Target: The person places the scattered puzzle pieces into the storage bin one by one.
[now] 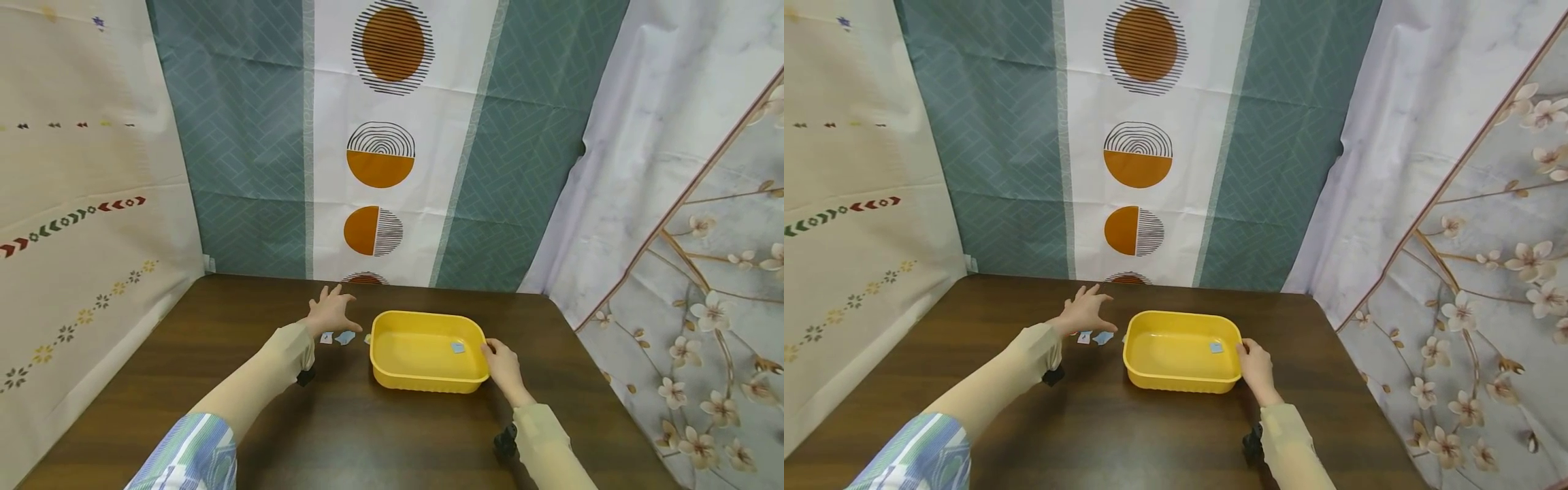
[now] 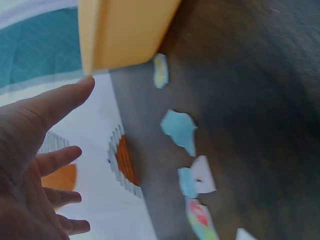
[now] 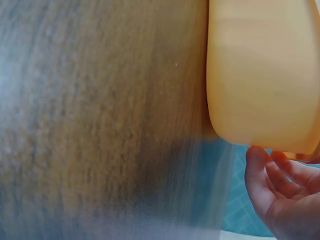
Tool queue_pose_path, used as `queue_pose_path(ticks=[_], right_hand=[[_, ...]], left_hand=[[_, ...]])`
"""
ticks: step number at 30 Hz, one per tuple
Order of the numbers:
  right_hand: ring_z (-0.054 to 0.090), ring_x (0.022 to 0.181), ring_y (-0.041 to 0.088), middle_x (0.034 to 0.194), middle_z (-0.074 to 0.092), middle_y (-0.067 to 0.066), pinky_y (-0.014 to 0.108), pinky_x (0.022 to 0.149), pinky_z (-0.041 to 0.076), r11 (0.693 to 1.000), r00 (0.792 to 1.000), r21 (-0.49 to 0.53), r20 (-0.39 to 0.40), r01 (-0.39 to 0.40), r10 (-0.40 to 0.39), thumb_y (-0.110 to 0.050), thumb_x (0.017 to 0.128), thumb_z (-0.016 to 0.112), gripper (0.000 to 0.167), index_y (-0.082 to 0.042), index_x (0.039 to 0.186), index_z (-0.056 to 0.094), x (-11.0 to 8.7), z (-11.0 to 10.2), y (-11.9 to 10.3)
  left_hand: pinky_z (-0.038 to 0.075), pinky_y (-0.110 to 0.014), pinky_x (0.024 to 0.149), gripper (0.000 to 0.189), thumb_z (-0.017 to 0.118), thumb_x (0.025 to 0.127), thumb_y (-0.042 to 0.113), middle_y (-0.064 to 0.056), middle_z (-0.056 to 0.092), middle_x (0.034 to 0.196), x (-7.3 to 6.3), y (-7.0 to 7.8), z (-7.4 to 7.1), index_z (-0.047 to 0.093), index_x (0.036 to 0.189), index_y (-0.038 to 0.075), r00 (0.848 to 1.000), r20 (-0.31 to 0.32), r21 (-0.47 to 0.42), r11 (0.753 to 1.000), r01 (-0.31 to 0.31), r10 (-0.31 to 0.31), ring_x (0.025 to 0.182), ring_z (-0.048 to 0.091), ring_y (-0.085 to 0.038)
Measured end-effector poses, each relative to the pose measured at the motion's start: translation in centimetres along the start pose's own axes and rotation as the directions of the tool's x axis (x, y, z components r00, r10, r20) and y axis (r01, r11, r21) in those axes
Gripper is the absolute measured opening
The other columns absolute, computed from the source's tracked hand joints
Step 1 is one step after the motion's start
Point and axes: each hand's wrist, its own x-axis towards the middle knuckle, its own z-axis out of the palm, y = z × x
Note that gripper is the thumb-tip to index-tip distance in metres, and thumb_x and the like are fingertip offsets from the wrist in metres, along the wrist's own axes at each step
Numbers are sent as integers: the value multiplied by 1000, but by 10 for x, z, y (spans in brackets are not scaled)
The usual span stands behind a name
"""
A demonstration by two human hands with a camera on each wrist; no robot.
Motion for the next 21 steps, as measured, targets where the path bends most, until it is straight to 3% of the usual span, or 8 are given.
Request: queue_pose_path(ticks=[11,21], right_hand=[[63,101,36,127,59,30,49,87,53,1000,1000,-5,5,-8,8,-19,104,44,40,10,131,53,-1,-1,-2],[63,101,36,127,59,30,49,88,53,1000,1000,-1,-4,-21,21,-19,104,44,40,9,131,52,0,0,-1]], left_hand=[[18,-78,104,67,83,77,34,-30,27,155,-2,-29,28,59,133,6,998,-8,4,998,70,-70,142,13,-58],[22,-79,101,54,82,77,35,-31,35,151,-3,-40,46,69,122,8,999,-15,25,999,48,-48,140,16,-61]])
